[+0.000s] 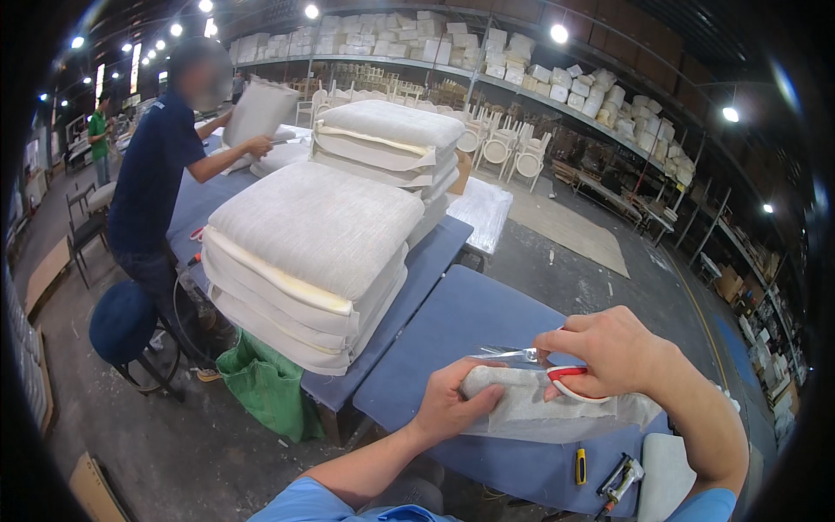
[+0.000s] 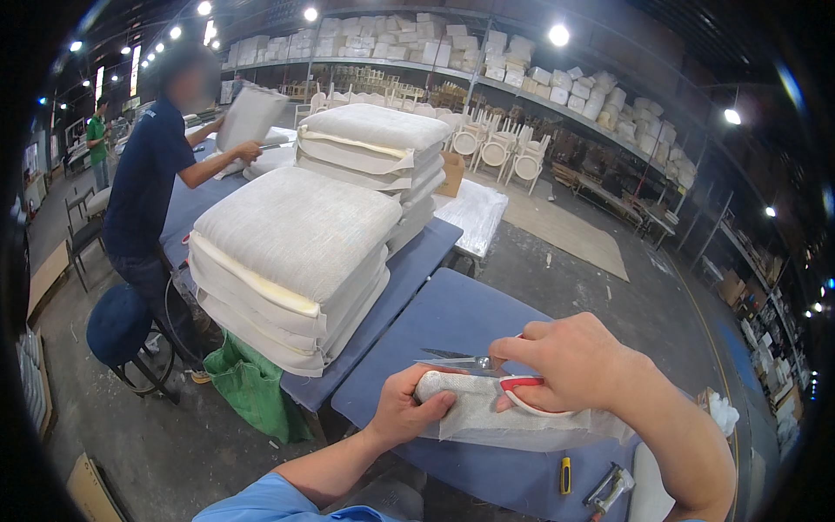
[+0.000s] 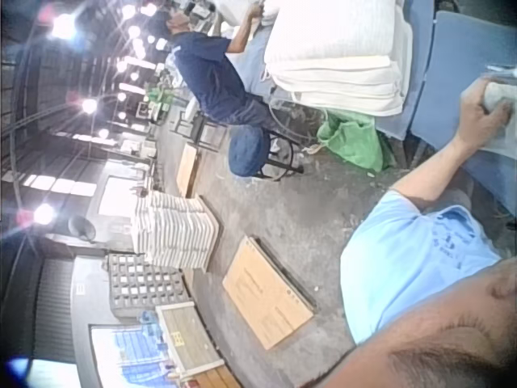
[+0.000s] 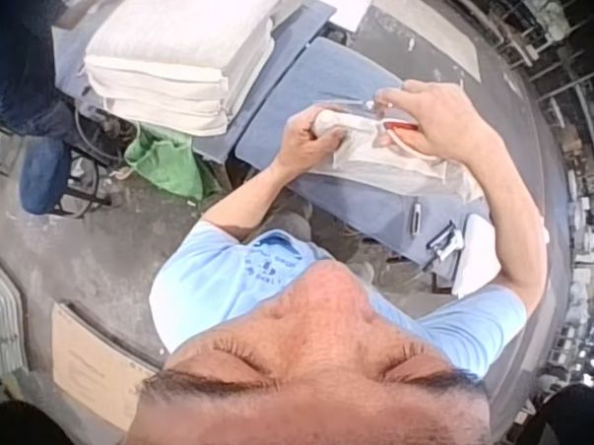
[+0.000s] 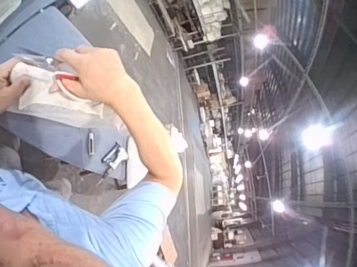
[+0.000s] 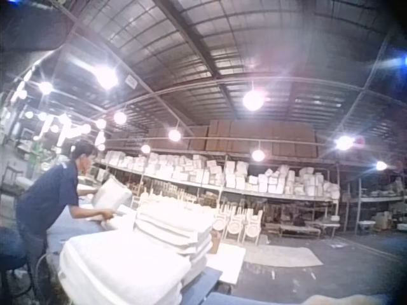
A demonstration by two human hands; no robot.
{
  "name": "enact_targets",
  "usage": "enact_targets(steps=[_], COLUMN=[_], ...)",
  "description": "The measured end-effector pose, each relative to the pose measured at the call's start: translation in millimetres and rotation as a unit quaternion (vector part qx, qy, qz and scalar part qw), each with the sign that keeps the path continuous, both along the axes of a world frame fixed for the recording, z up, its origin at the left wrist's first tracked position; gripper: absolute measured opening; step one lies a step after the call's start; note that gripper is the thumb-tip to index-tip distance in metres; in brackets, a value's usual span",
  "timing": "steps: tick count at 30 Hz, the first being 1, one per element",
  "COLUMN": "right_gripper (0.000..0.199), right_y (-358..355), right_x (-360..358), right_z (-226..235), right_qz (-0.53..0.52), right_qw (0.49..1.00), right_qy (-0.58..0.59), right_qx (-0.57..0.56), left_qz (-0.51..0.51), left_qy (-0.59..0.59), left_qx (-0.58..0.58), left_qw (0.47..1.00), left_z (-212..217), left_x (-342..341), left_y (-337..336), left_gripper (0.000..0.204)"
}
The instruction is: The person trims excess fabric from a cushion cover using a utility knife and scissors. They repeatedly cut along the edges, remove loose threads, and adjust the fabric to ensure a clean finish.
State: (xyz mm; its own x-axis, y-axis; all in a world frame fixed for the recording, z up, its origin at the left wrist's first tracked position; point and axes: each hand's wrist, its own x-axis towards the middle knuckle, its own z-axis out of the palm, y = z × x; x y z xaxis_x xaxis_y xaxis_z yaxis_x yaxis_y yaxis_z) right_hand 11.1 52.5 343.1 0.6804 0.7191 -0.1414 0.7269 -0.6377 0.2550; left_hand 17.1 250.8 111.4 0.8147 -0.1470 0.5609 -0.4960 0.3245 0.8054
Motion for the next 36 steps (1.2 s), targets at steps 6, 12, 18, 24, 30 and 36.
enact_targets(steps=[6, 12, 18, 24, 30, 36], right_gripper=[0.043, 0.043, 0.041, 0.033, 0.021, 0.021], right_y=[1, 13, 34, 63, 86, 93], right_x=[-3, -9, -16, -26, -34, -38], right_z=[3, 12, 28, 46, 54, 55], right_qz=[-0.005, 0.018, 0.028, 0.016, 0.015, 0.013], right_qw=[1.0, 0.998, 0.99, 0.978, 0.97, 0.964], right_qy=[-0.014, -0.029, -0.051, -0.056, -0.063, -0.067], right_qx=[-0.011, -0.05, -0.128, -0.202, -0.233, -0.258], left_qz=[0.009, 0.014, 0.001, -0.021, -0.03, -0.028], left_qy=[0.004, 0.006, -0.007, -0.011, -0.015, -0.018], left_qx=[0.012, 0.001, -0.018, -0.033, -0.042, -0.037], left_qw=[1.0, 1.0, 1.0, 0.999, 0.999, 0.999], left_z=[0, -2, -13, -13, -9, -8], left_x=[0, 0, 6, 5, 2, -1], left_y=[0, 0, -4, -5, -4, -3], left_gripper=[0.032, 0.034, 0.038, 0.037, 0.036, 0.035])
